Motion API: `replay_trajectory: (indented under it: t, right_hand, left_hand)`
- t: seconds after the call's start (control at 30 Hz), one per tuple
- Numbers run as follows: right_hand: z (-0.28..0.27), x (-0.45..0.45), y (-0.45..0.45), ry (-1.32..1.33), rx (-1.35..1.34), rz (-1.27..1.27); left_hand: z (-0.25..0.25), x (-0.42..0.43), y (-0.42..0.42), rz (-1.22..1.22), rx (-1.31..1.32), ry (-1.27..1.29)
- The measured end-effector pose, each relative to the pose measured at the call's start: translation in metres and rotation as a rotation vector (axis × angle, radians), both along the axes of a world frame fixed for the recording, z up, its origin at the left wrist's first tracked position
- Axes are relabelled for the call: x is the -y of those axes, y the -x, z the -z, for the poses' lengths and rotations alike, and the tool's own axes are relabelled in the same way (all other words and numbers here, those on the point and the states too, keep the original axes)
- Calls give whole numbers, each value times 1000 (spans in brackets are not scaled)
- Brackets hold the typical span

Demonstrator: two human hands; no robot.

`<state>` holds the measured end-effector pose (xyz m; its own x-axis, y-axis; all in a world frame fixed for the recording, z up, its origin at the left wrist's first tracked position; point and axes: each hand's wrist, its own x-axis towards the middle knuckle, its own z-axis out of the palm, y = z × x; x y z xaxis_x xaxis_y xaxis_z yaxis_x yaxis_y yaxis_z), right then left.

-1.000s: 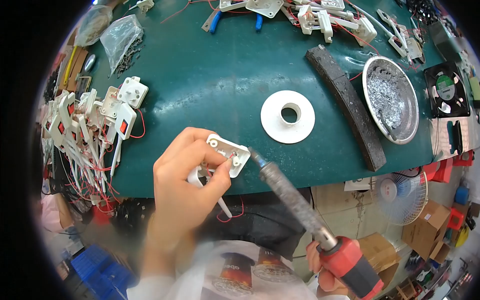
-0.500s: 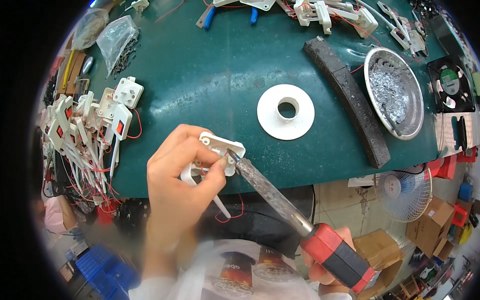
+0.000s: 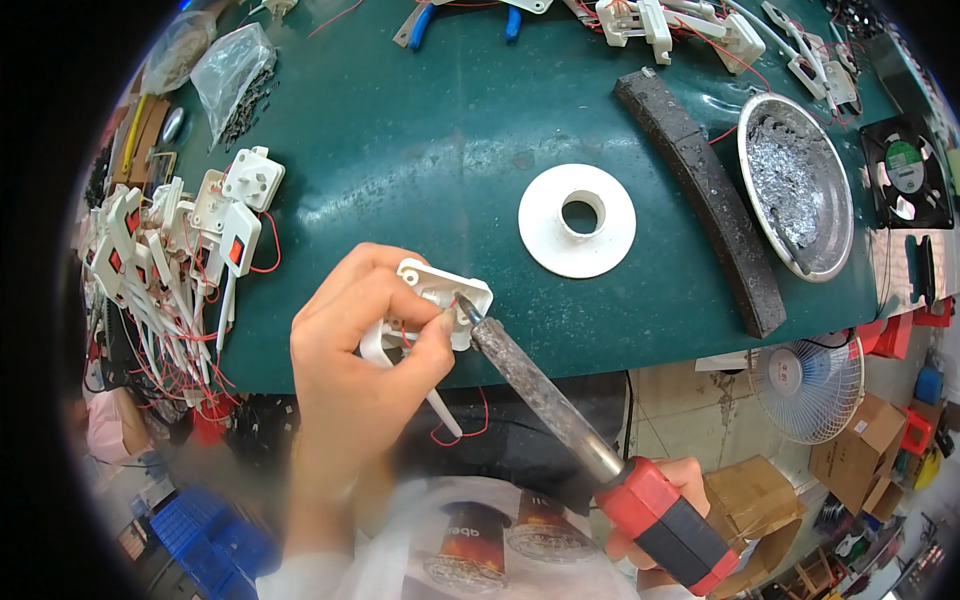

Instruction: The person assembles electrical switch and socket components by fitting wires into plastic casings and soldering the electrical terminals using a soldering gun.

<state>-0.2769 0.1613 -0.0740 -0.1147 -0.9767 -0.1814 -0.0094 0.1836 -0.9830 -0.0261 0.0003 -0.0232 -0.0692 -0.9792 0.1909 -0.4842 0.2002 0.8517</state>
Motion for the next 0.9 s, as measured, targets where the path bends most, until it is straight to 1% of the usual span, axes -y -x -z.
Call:
replay_trajectory:
  t: [0.03,0.17,0.27,0.33,0.37,0.43,0.47,0.53,0.63,0.77,0.83,0.9]
  right_hand:
    - [-1,0,1,-42,15,-20]
    - [-1,0,2,-61,49,-29]
    - [-1,0,1,-65,-27,-59]
    - [-7,8,-9,-29,52,60]
    - [-9,11,-8,-29,52,60]
    - [-13,14,-5,-126,108,-54]
    - [-16,17,-7,-126,108,-54]
    - [-21,20,-15,-142,218,54]
    - [-23,20,-12,-107,276,16]
    - [-27,25,-11,-84,256,-25]
    - [-30,25,-13,-208,228,8]
    - [-30,28,-15,-202,234,1]
  left_hand:
    - [0,0,0,2,-2,6]
    - [0,0,0,13,-7,10]
    - [-1,0,0,15,2,7]
    - [-1,0,0,13,-3,11]
    - [-1,0,0,13,-3,11]
    - [1,0,0,13,2,23]
    - [1,0,0,13,2,23]
    - [1,0,0,7,12,29]
    - [1,0,0,4,-1,20]
    - [1,0,1,3,4,8]
    - [1,0,1,-9,-2,4]
    - [1,0,1,-10,-3,7]
